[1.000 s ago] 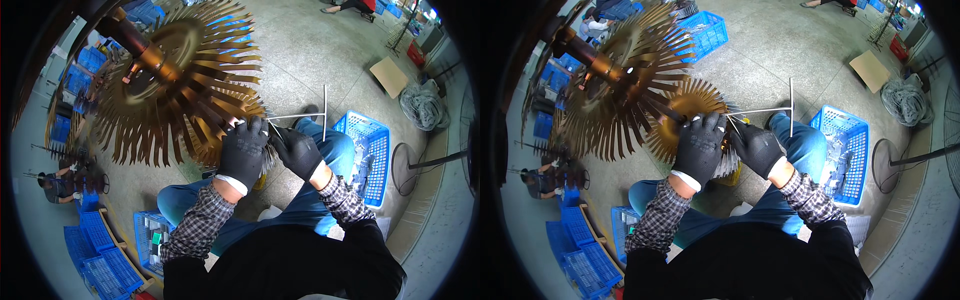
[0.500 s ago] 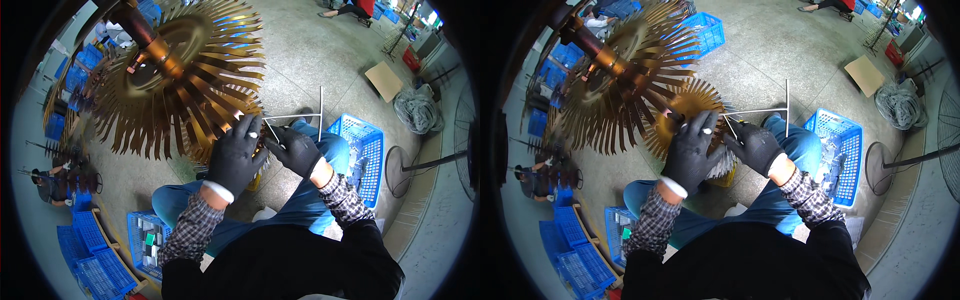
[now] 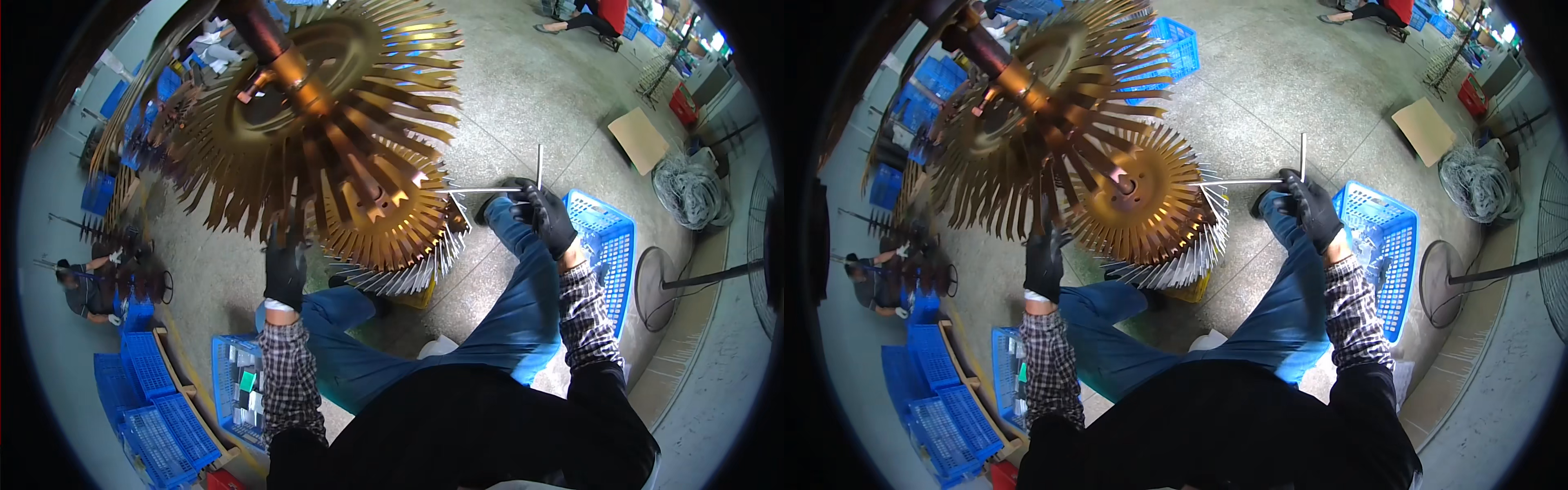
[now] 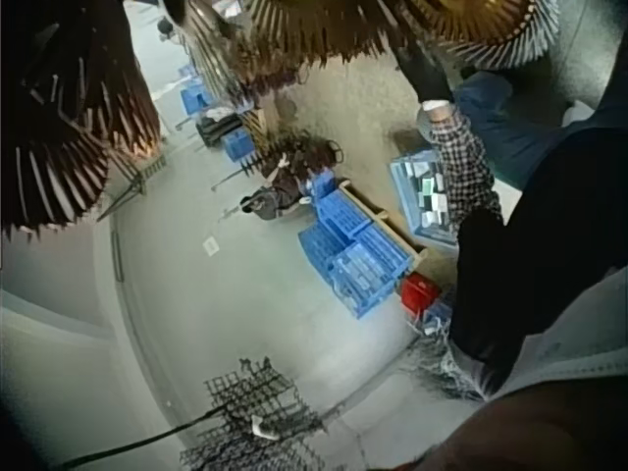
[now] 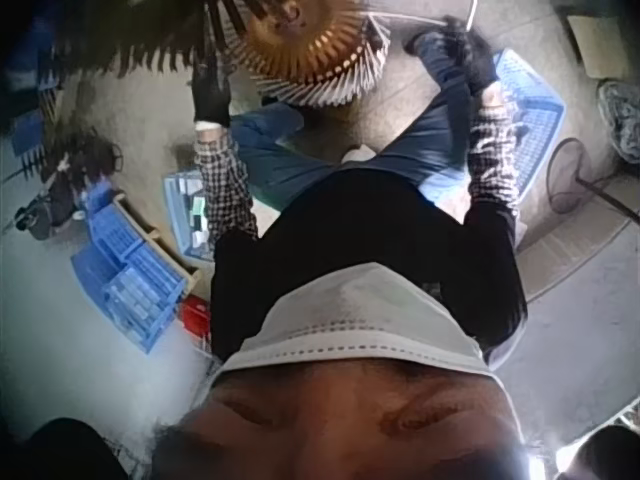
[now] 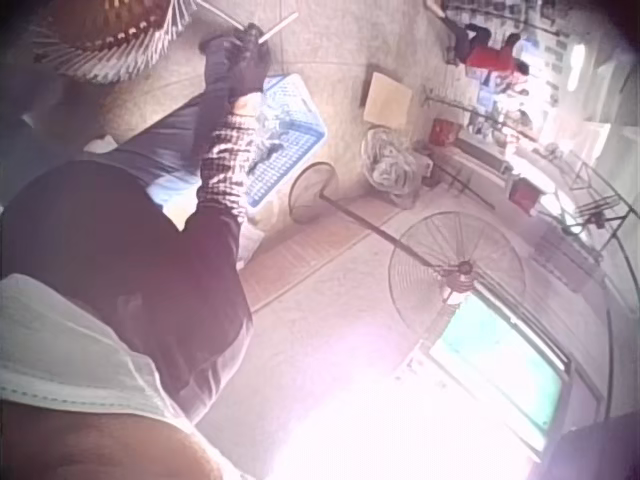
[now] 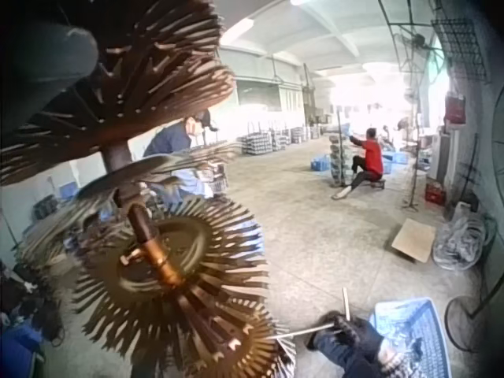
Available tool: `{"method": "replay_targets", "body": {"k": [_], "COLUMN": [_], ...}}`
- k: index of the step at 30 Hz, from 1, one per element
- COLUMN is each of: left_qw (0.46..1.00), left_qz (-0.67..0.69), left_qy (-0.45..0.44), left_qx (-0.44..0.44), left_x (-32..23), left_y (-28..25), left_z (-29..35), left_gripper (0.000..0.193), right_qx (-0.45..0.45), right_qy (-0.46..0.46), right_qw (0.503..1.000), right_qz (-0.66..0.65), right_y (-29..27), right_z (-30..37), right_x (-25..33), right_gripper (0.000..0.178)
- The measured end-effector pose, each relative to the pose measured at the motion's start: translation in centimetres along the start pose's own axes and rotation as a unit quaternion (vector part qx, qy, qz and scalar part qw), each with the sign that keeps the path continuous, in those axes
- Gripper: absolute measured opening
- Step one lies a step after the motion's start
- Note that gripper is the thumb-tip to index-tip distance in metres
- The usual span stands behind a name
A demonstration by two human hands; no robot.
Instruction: Assembling or aligning metal fins on a circular rotor assembly using an alignment tool.
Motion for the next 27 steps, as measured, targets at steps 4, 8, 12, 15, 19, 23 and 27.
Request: {"method": "replay_targets", "body": {"k": [4,8,12,15,19,23,27], "left_qw": [0.985,0.993,0.99,0.988,0.962,0.907,0.968], "left_qz": [-0.083,0.01,0.071,0.1,0.266,0.405,0.241], "left_qy": [0.138,0.092,0.077,0.077,-0.012,-0.113,-0.057], "left_qx": [-0.068,-0.079,-0.091,-0.094,-0.063,-0.033,-0.046], "left_x": [-2.3,-0.9,-3.1,-5.2,-5.5,-5.7,-1.9], "left_y": [2.4,3.8,3.3,2.3,1.4,1.7,4.0], "left_z": [-1.2,0.1,0.4,-0.1,-0.5,-1.1,-0.9], "left_gripper": [0.078,0.073,0.061,0.051,0.047,0.043,0.042], "right_qx": [-0.035,-0.089,-0.133,-0.164,-0.15,-0.151,-0.158], "right_qy": [-0.126,-0.076,-0.052,-0.061,-0.06,-0.057,-0.055], "right_qw": [0.982,0.991,0.989,0.984,0.987,0.986,0.985], "right_qz": [0.139,0.06,0.033,0.039,0.012,0.034,0.036], "right_y": [0.2,1.5,1.1,0.8,1.9,2.1,1.8], "right_z": [-0.1,-1.4,-1.9,-2.0,-2.3,-2.2,-2.4], "right_x": [1.9,2.8,2.2,2.0,1.5,1.3,0.5], "right_gripper": [0.043,0.044,0.045,0.046,0.048,0.049,0.053]}}
Point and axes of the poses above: each hand's wrist, its own z-axis away from the middle knuckle, its own y-axis out of the palm, x = y × z, the point moved 3 cm from there along -z, towards the middle knuckle, and after that the axes turned 3 degrees about -z, right-handed, at the moved point
